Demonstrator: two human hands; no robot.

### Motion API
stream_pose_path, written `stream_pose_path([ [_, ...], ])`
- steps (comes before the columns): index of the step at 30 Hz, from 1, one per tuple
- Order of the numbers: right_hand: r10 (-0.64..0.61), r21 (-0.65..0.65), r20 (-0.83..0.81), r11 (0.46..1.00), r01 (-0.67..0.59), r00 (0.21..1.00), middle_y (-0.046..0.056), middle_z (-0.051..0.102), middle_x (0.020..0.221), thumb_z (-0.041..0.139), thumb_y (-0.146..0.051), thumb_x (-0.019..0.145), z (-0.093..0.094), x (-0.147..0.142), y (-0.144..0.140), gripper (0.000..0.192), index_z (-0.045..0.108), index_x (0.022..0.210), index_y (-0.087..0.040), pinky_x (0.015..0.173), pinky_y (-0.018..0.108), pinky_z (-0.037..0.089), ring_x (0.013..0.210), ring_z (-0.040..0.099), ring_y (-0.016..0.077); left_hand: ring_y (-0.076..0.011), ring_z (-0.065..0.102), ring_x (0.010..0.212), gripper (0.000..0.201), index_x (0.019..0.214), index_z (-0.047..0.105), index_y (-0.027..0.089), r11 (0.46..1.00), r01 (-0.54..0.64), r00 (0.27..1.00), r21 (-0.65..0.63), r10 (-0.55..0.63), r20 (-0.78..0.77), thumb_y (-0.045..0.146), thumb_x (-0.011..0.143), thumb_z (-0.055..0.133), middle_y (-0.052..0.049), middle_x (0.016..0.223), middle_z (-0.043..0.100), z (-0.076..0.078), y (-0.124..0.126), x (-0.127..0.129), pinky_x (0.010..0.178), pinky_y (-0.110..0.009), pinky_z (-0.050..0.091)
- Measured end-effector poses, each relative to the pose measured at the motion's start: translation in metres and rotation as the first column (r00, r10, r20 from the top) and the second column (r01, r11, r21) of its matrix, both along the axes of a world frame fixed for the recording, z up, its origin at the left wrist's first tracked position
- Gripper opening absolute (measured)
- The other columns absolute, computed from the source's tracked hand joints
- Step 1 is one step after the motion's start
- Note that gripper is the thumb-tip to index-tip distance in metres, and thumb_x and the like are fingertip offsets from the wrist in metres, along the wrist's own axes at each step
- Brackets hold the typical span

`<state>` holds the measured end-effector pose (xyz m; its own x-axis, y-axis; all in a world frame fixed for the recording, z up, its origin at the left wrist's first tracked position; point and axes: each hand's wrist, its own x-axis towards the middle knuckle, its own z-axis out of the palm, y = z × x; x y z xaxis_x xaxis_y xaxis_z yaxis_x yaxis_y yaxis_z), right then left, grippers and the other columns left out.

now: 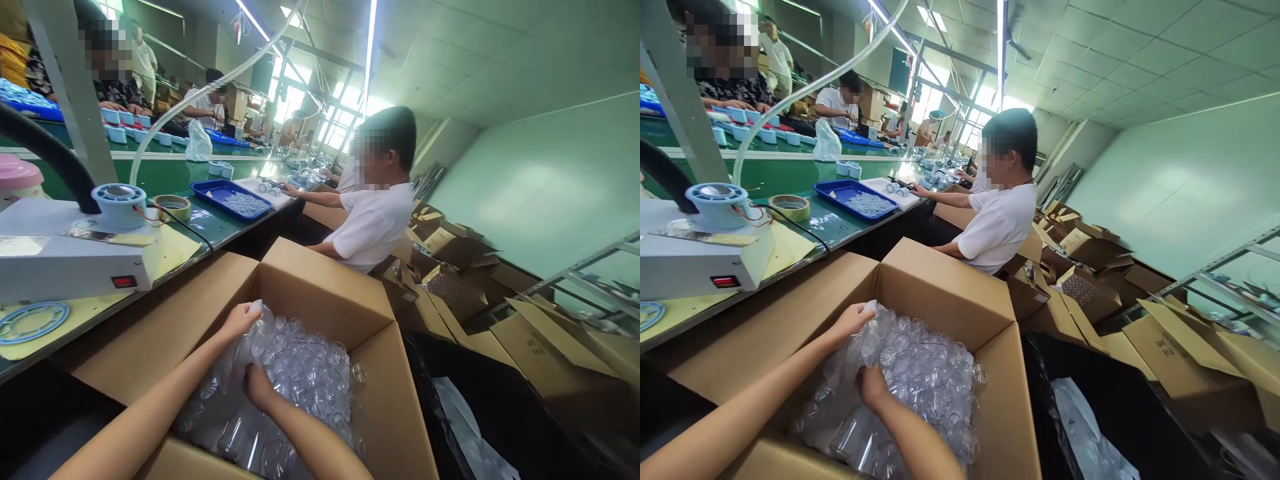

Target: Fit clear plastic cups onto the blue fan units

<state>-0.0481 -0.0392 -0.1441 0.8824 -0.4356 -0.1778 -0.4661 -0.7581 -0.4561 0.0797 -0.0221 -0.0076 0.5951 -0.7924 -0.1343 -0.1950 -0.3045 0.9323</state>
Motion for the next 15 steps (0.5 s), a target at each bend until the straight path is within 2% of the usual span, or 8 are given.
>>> stream_pose_path([
  [4, 0.033, 0.006, -0.065, 0.999, -0.033, 0.997, 0.004, 0.063, 0.096, 0.055, -0.029, 0.088, 0.013, -0.015, -0.014, 0.019, 0.060, 0.097, -0.013, 0.074, 0.033, 0.053, 0.084, 0.061, 0.0147, -0.0089, 0.042, 0.051, 0.024, 0.057, 0.047, 0.014, 0.997, 0.018, 0.994, 0.071, -0.025, 0.102, 0.019, 0.078, 0.056, 0.006, 0.053, 0.043, -0.001, -0.002, 0.005, 0.053, -0.022, 0.031],
  [9, 0.051, -0.017, -0.028, 0.999, -0.051, 0.998, 0.003, 0.063, 0.090, 0.055, -0.028, 0.088, 0.045, -0.031, -0.029, 0.017, 0.060, 0.092, -0.012, 0.073, 0.032, 0.052, 0.081, 0.061, 0.0135, -0.0129, 0.047, 0.060, 0.017, 0.053, 0.047, 0.015, 0.988, 0.095, 0.960, 0.124, -0.124, 0.251, -0.001, 0.058, 0.049, 0.005, 0.052, 0.046, -0.001, 0.003, 0.004, 0.058, -0.022, 0.029],
  [12, 0.028, -0.061, 0.041, 0.998, -0.025, 0.999, 0.004, 0.062, 0.094, 0.053, -0.026, 0.088, 0.067, -0.044, -0.039, 0.015, 0.060, 0.092, -0.013, 0.076, 0.034, 0.051, 0.086, 0.060, 0.0148, -0.0157, 0.051, 0.066, 0.019, 0.056, 0.046, 0.017, 0.974, 0.175, 0.927, 0.144, -0.212, 0.308, -0.001, 0.051, 0.044, 0.004, 0.056, 0.049, -0.002, 0.004, -0.001, 0.059, -0.022, 0.030],
  [15, 0.095, -0.050, 0.086, 0.995, -0.091, 0.992, 0.001, 0.061, 0.084, 0.059, -0.024, 0.084, 0.088, -0.059, -0.043, 0.011, 0.059, 0.079, -0.014, 0.072, 0.030, 0.049, 0.079, 0.058, 0.0131, -0.0171, 0.053, 0.068, 0.020, 0.063, 0.047, 0.018, 0.953, 0.236, 0.895, 0.189, -0.289, 0.340, 0.002, 0.051, 0.043, 0.003, 0.061, 0.052, -0.004, 0.004, -0.006, 0.062, -0.022, 0.033],
])
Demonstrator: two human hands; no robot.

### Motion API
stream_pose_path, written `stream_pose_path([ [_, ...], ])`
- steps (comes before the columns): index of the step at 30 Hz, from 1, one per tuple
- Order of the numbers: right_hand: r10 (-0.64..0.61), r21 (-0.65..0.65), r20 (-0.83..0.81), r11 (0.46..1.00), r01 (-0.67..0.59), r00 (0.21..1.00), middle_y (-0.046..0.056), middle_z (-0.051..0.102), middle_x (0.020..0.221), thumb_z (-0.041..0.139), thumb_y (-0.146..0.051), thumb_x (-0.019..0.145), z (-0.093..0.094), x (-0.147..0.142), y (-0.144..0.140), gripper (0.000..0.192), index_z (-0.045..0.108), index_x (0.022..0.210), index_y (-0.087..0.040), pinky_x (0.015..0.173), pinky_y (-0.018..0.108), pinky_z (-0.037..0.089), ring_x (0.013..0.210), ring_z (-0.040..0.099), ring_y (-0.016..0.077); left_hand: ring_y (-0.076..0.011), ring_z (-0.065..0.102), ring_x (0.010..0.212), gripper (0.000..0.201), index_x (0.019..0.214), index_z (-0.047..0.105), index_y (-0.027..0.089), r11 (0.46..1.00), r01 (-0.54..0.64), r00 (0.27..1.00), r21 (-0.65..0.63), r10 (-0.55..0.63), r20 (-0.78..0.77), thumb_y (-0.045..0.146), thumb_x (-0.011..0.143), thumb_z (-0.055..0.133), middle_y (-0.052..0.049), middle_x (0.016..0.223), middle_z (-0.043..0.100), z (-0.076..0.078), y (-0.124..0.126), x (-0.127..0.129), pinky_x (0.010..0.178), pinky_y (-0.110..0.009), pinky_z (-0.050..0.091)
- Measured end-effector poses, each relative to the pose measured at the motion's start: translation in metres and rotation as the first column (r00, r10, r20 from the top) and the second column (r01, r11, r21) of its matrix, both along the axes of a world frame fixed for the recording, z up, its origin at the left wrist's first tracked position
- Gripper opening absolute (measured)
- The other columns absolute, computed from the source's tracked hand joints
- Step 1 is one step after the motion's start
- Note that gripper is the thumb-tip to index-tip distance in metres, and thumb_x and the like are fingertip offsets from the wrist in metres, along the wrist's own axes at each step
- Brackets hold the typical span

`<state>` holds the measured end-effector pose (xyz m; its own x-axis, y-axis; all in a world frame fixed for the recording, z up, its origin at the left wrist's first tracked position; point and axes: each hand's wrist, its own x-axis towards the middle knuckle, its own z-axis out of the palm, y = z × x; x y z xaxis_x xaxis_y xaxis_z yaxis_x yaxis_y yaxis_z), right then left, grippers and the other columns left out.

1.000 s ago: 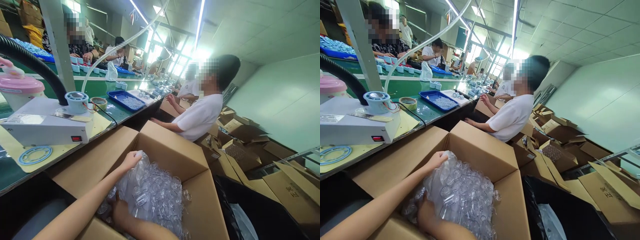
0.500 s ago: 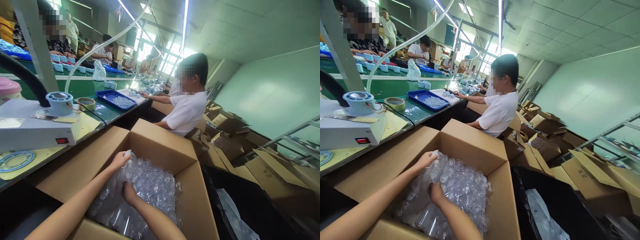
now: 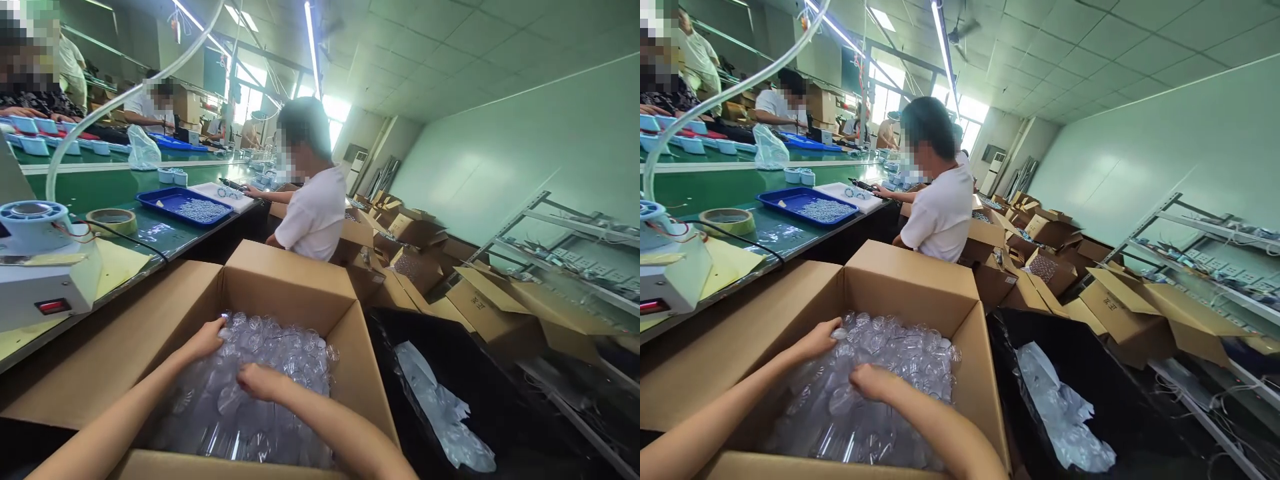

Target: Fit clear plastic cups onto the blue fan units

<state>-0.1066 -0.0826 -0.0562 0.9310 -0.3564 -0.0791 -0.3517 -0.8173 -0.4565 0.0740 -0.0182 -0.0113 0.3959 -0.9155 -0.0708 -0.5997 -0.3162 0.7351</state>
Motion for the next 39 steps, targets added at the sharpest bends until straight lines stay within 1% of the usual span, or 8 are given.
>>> stream_pose_path([
  [8, -0.022, 0.037, 0.217, 0.999, 0.014, 0.976, -0.001, 0.058, 0.067, 0.064, -0.012, 0.069, 0.033, -0.017, 0.000, 0.015, 0.054, 0.059, -0.017, 0.063, 0.023, 0.042, 0.067, 0.053, 0.0130, -0.0258, 0.058, 0.097, 0.037, 0.091, 0.057, 0.015, 0.966, 0.226, 0.974, 0.128, -0.224, -0.034, 0.009, 0.056, 0.047, -0.007, 0.096, 0.065, 0.007, 0.003, -0.004, 0.086, -0.031, 0.041],
  [14, -0.105, 0.107, 0.350, 0.992, 0.071, 0.931, -0.001, 0.060, 0.072, 0.060, -0.013, 0.078, 0.038, 0.008, -0.002, 0.008, 0.058, 0.070, -0.014, 0.067, 0.026, 0.046, 0.070, 0.056, 0.0116, -0.0194, 0.060, 0.091, 0.047, 0.100, 0.062, 0.017, 0.870, 0.483, 0.861, 0.096, -0.452, -0.232, 0.027, 0.056, 0.070, -0.001, 0.099, 0.068, 0.023, 0.003, -0.017, 0.077, -0.023, 0.046],
  [17, -0.158, 0.185, 0.360, 0.978, 0.095, 0.920, 0.000, 0.062, 0.079, 0.061, -0.022, 0.082, 0.030, 0.029, -0.006, 0.010, 0.060, 0.083, -0.013, 0.066, 0.027, 0.049, 0.071, 0.059, 0.0113, -0.0167, 0.060, 0.076, 0.034, 0.082, 0.065, 0.012, 0.904, 0.413, 0.894, 0.111, -0.379, -0.240, 0.038, 0.061, 0.070, -0.001, 0.078, 0.067, 0.023, -0.001, -0.014, 0.068, -0.023, 0.045],
  [21, -0.304, 0.225, 0.272, 0.943, 0.247, 0.913, 0.009, 0.057, 0.114, 0.049, -0.028, 0.090, 0.008, 0.053, -0.020, 0.027, 0.052, 0.114, -0.014, 0.077, 0.035, 0.051, 0.094, 0.059, 0.0172, -0.0142, 0.058, 0.071, 0.030, 0.078, 0.061, 0.010, 0.970, 0.162, 0.983, 0.182, -0.143, -0.111, 0.040, 0.078, 0.061, -0.001, 0.075, 0.062, 0.014, -0.003, 0.000, 0.065, -0.027, 0.046],
  [26, -0.228, 0.110, -0.053, 0.966, 0.232, 0.972, 0.011, 0.035, 0.143, 0.080, -0.025, 0.060, -0.024, 0.050, -0.029, 0.062, 0.056, 0.118, -0.022, 0.096, 0.054, 0.039, 0.126, 0.038, 0.0359, -0.0186, 0.059, 0.091, 0.024, 0.097, 0.059, 0.011, 0.946, -0.056, 0.997, 0.319, 0.034, 0.075, 0.032, 0.086, 0.054, -0.005, 0.098, 0.061, 0.002, 0.001, 0.006, 0.079, -0.037, 0.050],
  [28, -0.176, 0.053, -0.179, 0.981, 0.188, 0.968, 0.008, 0.031, 0.146, 0.084, -0.017, 0.049, -0.033, 0.042, -0.029, 0.061, 0.064, 0.107, -0.024, 0.095, 0.053, 0.039, 0.125, 0.039, 0.0382, -0.0189, 0.059, 0.095, 0.025, 0.104, 0.058, 0.012, 0.928, -0.085, 0.993, 0.363, 0.047, 0.111, 0.030, 0.087, 0.054, -0.007, 0.105, 0.060, -0.002, 0.001, 0.005, 0.081, -0.038, 0.050],
  [32, -0.153, -0.089, -0.294, 0.987, 0.133, 0.943, 0.006, 0.026, 0.150, 0.064, -0.010, 0.073, -0.039, 0.026, -0.032, 0.026, 0.068, 0.097, -0.018, 0.095, 0.045, 0.041, 0.120, 0.047, 0.0287, -0.0196, 0.059, 0.097, 0.030, 0.112, 0.055, 0.013, 0.889, -0.101, 0.990, 0.447, 0.047, 0.129, 0.030, 0.087, 0.053, -0.009, 0.110, 0.059, -0.014, 0.003, -0.002, 0.082, -0.040, 0.051],
  [39, -0.339, -0.279, -0.346, 0.928, 0.249, 0.875, 0.003, 0.012, 0.154, 0.044, -0.015, 0.085, -0.011, -0.005, -0.067, 0.034, 0.064, 0.110, -0.027, 0.086, 0.034, 0.047, 0.107, 0.059, 0.0229, -0.0208, 0.057, 0.101, 0.030, 0.112, 0.055, 0.013, 0.817, 0.028, 0.994, 0.576, -0.086, 0.073, 0.029, 0.086, 0.054, -0.009, 0.114, 0.058, -0.047, 0.007, -0.021, 0.086, -0.042, 0.049],
])
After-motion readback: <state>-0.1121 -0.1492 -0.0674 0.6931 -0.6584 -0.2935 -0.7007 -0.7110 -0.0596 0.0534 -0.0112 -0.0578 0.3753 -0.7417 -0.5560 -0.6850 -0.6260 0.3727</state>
